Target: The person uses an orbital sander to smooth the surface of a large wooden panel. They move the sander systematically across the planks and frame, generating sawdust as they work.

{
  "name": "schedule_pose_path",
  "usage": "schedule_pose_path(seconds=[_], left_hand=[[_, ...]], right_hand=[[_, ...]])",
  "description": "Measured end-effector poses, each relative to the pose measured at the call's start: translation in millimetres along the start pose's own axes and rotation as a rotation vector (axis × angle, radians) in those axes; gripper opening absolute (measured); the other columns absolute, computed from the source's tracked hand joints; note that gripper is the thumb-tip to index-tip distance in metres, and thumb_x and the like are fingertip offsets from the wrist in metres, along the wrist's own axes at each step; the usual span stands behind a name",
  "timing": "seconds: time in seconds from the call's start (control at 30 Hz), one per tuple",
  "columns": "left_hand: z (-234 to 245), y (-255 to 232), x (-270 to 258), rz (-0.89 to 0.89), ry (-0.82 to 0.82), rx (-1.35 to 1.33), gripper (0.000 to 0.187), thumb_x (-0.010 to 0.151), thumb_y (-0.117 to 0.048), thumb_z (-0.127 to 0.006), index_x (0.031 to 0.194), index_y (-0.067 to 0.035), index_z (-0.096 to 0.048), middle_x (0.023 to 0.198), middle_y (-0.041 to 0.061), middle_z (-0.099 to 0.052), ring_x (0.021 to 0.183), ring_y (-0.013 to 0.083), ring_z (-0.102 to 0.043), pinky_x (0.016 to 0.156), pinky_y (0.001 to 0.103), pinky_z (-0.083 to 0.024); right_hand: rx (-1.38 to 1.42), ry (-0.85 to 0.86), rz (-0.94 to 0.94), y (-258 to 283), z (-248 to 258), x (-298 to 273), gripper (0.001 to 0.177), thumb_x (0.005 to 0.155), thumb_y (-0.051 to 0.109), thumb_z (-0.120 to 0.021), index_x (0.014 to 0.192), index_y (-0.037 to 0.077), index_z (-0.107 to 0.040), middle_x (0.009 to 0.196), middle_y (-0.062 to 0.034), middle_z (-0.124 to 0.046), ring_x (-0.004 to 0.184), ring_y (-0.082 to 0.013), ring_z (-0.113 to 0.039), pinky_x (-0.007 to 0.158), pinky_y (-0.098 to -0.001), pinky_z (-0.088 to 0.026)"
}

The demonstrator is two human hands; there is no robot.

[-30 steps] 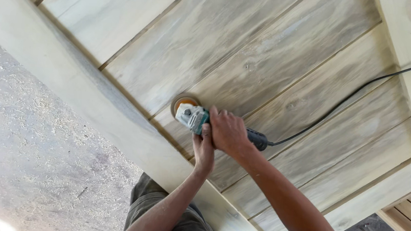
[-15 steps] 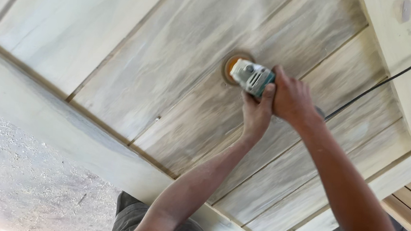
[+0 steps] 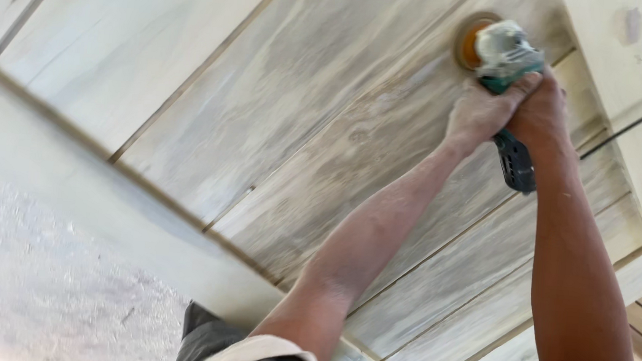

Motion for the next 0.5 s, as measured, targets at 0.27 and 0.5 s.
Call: schedule_pose_path(seconds=[0.27,0.5], left_hand=[[117.0,93.2,-151.8,-0.036,-0.199,-0.15,0.102,0.074,-0.082,-0.066,0.138,-0.004,-0.059,0.125,0.018,-0.072,0.116,0.0331,-0.07,0.097,0.042,-0.053],[258.7,214.9,-291.2,0.021,-0.392,-0.32,0.085,0.087,-0.057,-0.068,0.149,-0.006,-0.042,0.129,0.014,-0.067,0.113,0.0249,-0.068,0.091,0.036,-0.058]], right_hand=[[-0.058,0.114,0.176,56.4,-98.7,-140.2,0.048,0.089,0.034,-0.076,0.127,0.007,-0.063,0.103,-0.0244,-0.073,0.098,-0.0456,-0.07,0.082,-0.0518,-0.057],[-0.076,0.309,0.265,157.2,-220.0,-293.1,0.057,0.083,0.04,-0.075,0.117,0.003,-0.05,0.092,-0.0268,-0.072,0.09,-0.0482,-0.069,0.079,-0.0577,-0.055]])
Point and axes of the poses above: each hand's wrist, its own x-axis towards the middle knuckle, its own z-axis out of the back of the hand, y = z × x, the point moved 9 cm from there along x, towards the middle knuckle
